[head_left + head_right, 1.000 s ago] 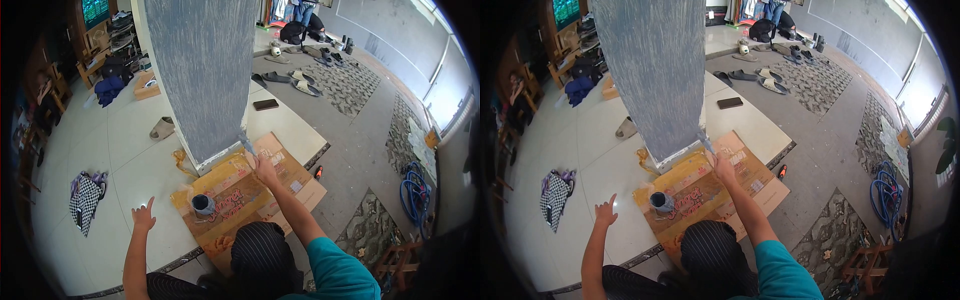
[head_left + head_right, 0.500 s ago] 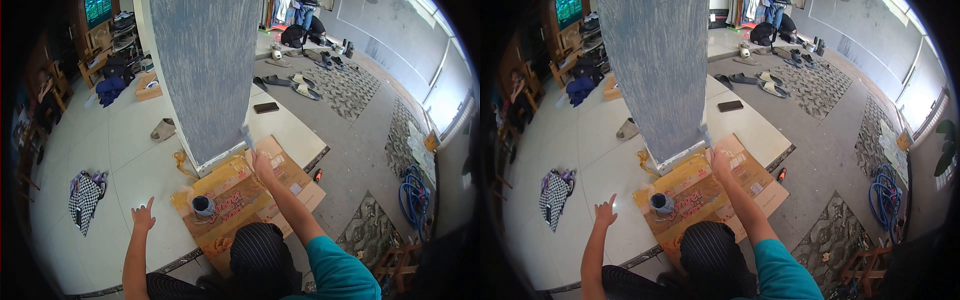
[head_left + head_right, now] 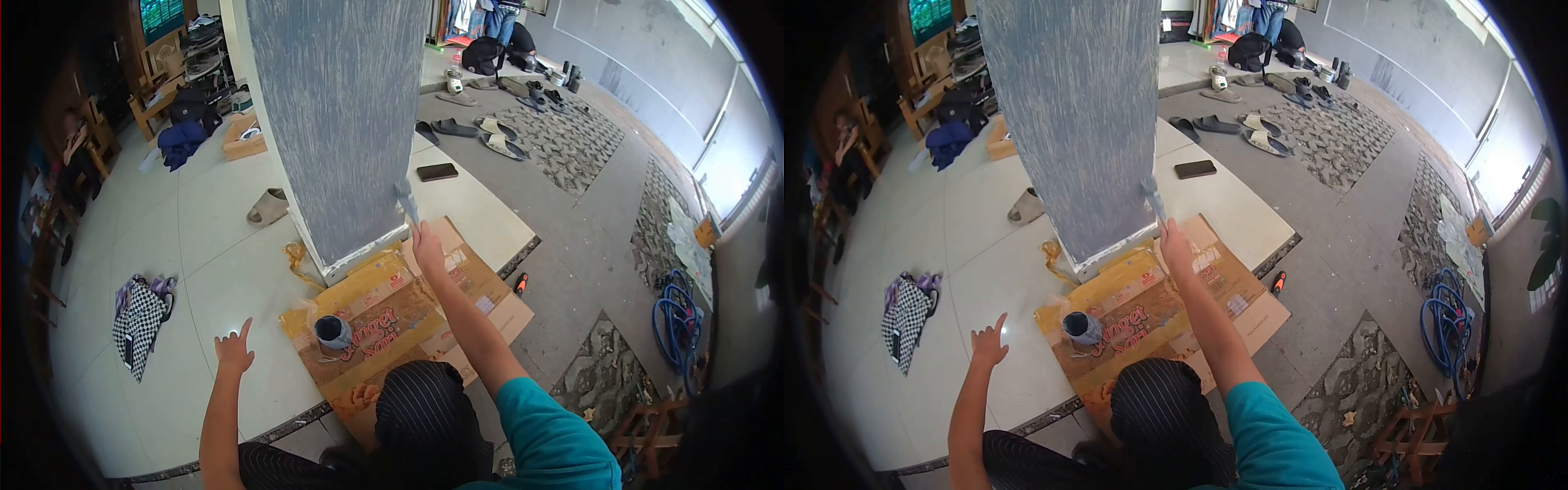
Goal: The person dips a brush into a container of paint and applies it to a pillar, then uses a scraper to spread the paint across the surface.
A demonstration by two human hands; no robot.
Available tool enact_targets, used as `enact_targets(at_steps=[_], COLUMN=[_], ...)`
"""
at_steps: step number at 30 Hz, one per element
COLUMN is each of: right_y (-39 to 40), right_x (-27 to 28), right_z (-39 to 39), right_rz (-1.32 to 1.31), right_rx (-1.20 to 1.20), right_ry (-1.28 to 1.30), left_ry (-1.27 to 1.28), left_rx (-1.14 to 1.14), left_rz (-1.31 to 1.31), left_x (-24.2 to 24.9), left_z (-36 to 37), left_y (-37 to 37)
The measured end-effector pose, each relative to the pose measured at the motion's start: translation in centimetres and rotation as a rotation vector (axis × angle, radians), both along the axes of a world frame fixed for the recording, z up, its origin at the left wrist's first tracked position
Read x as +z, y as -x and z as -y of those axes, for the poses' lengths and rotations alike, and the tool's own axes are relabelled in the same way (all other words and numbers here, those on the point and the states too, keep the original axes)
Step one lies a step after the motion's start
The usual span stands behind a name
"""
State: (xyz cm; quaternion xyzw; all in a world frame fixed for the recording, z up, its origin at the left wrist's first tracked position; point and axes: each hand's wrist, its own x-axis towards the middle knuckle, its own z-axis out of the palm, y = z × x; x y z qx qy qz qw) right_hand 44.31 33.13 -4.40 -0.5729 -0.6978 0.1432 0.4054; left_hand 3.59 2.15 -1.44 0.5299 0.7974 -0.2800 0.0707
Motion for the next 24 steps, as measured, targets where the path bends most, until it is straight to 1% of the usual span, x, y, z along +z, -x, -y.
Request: enact_targets(at_steps=[1, 2, 3, 4, 6, 7, 9, 10, 12, 15, 16, 18, 19, 20, 21, 24], right_y=[-0.3, -1.0, -1.8, -2.5, -3.8, -3.8, -4.0, -4.0, -3.5, -2.5, -2.4, -2.3, -2.6, -3.1, -3.3, -4.2], right_x=[-2.7, -5.7, -7.6, -7.4, -6.4, -5.5, -3.5, -2.5, -0.5, 0.4, -0.6, -2.6, -3.4, -4.2, -4.2, -3.2], right_z=[0.1, 0.6, 1.4, 2.5, 4.7, 5.1, 5.2, 4.8, 3.4, 0.9, 0.6, 0.3, 0.4, 1.0, 1.7, 3.0], right_rz=[-0.005, 0.074, 0.154, 0.152, 0.193, 0.194, 0.092, 0.096, -0.045, -0.111, -0.11, 0.084, 0.082, 0.138, 0.195, 0.169], right_rx=[0.002, -0.028, -0.058, -0.058, -0.047, -0.048, -0.082, -0.086, -0.042, -0.033, -0.032, 0.008, 0.008, 0.003, -0.001, -0.053], right_ry=[-0.002, 0.036, 0.076, 0.079, 0.24, 0.243, 0.15, 0.152, 0.058, 0.039, 0.041, 0.108, 0.103, 0.1, 0.099, 0.135], left_ry=[0.007, 0.007, 0.007, 0.006, 0.014, 0.017, 0.029, 0.035, 0.02, -0.005, -0.015, 0.02, 0.05, 0.047, 0.044, 0.042], left_rx=[-0.005, -0.003, 0.0, 0.001, 0.002, 0.006, 0.004, 0.004, -0.008, -0.019, -0.024, -0.013, -0.002, -0.001, -0.003, -0.004], left_rz=[-0.027, -0.031, -0.025, -0.018, -0.016, -0.01, -0.009, -0.011, -0.002, 0.0, -0.001, -0.007, -0.017, -0.02, -0.023, -0.034], left_x=[0.1, 0.2, 0.3, 0.3, 0.2, 0.1, -0.3, -0.5, -1.1, -1.2, -1.2, -0.6, -0.3, -0.2, -0.3, -0.7], left_z=[-0.1, -0.1, 0.0, 0.0, 0.0, 0.0, 0.1, 0.0, 0.0, -0.1, -0.1, -0.2, -0.4, -0.5, -0.3, 0.1], left_y=[0.0, 0.0, 0.0, 0.0, 0.2, 0.2, 0.4, 0.5, 0.8, 0.8, 0.6, 0.0, 0.0, 0.1, 0.2, 0.6])
